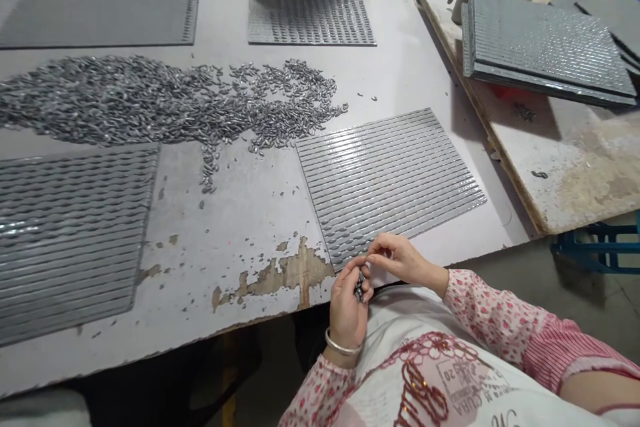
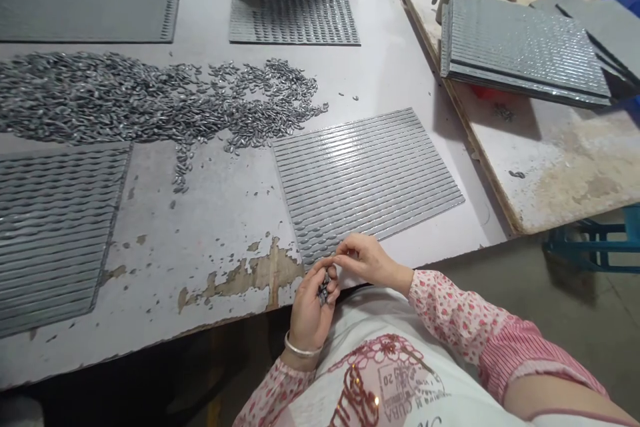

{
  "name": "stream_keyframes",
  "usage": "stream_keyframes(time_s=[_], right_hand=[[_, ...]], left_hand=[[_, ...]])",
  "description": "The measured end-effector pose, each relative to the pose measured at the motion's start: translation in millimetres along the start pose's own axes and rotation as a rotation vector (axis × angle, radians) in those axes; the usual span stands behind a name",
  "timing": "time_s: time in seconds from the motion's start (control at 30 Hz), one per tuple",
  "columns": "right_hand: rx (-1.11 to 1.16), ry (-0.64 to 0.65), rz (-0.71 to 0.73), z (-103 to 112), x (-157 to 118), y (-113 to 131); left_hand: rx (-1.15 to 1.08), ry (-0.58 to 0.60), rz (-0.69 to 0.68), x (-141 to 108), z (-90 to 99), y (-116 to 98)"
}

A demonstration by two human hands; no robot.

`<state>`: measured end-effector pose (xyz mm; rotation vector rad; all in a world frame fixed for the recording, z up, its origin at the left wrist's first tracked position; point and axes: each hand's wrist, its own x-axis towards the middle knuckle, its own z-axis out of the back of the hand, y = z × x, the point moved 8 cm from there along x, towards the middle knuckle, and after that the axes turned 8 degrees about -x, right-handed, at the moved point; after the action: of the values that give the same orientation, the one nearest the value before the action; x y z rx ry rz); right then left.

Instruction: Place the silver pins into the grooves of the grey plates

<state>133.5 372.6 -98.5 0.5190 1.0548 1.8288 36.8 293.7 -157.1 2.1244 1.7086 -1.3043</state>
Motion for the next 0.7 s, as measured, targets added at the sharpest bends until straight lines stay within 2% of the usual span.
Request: stream_keyframes(time_s=[0.23,0.43,0.53,0.7], right_hand=[[0.205,0.075,-0.023,-16,-8,0],[0.404,0.119,-0.128,-28,-12,-16],[0.394,0.14,-0.133,-29,-12,-19],[0.268,0.156,-0.041,-23,-9,-11]], left_hand=[[0.048,0.018,0.016,-3,2.8,2],[0.09,0.038,0.02,-4,4.1,6],[0.109,0.022,0.004,-5,5.4,6],[0.126,-0.015,-0.023,-6,5.0,4]])
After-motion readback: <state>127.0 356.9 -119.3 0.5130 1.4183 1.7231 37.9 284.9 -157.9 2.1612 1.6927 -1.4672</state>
